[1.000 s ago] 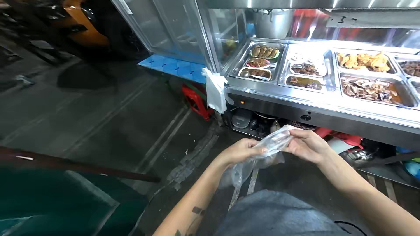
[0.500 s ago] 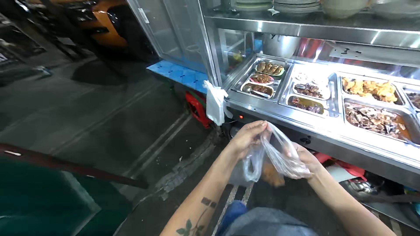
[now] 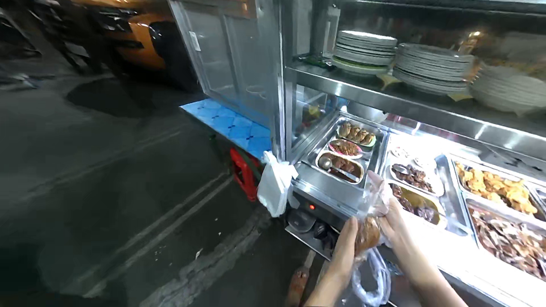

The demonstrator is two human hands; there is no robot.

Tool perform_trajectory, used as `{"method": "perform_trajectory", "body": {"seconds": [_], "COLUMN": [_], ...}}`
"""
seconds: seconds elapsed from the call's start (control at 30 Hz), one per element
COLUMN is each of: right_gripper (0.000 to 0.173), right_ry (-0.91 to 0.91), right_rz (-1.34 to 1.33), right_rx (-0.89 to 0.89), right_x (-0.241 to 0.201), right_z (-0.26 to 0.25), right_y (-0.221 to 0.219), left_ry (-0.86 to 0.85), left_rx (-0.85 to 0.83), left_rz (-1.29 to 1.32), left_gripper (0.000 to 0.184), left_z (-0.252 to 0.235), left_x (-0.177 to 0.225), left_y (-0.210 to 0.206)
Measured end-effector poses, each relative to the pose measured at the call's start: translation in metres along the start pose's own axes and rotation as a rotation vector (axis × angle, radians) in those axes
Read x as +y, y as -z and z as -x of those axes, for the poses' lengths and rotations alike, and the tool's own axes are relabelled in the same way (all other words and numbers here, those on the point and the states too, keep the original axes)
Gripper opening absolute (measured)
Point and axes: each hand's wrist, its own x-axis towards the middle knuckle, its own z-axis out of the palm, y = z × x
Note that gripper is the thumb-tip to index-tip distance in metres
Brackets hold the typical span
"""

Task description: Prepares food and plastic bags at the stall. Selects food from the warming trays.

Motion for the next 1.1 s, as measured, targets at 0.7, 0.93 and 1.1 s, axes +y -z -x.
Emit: {"method": "perform_trajectory", "body": {"seconds": [0.7, 0.93, 1.1], "right_gripper": [0.043, 0.042, 0.043], "right_ry": [-0.031, -0.201, -0.223], "right_rz": [1.883, 2.187, 2.039], "right_rx": [-0.132, -0.327, -0.319], "right_x": [0.01, 0.009, 0.033], "right_z": [-0.489, -0.515, -0.611], "right_y": [-0.018, -0.056, 0.007], "left_ry": [-0.054, -0.055, 0.125], "left_rx": [0.021, 0.07, 0.133], "left_rz": [0.23, 0.127, 0.466], "left_gripper": [0.052, 0.051, 0.053], "left_z": [-0.41, -0.463, -0.493], "left_x": [0.064, 0.077, 0.082], "left_y": [0.013, 0.014, 0.013]}}
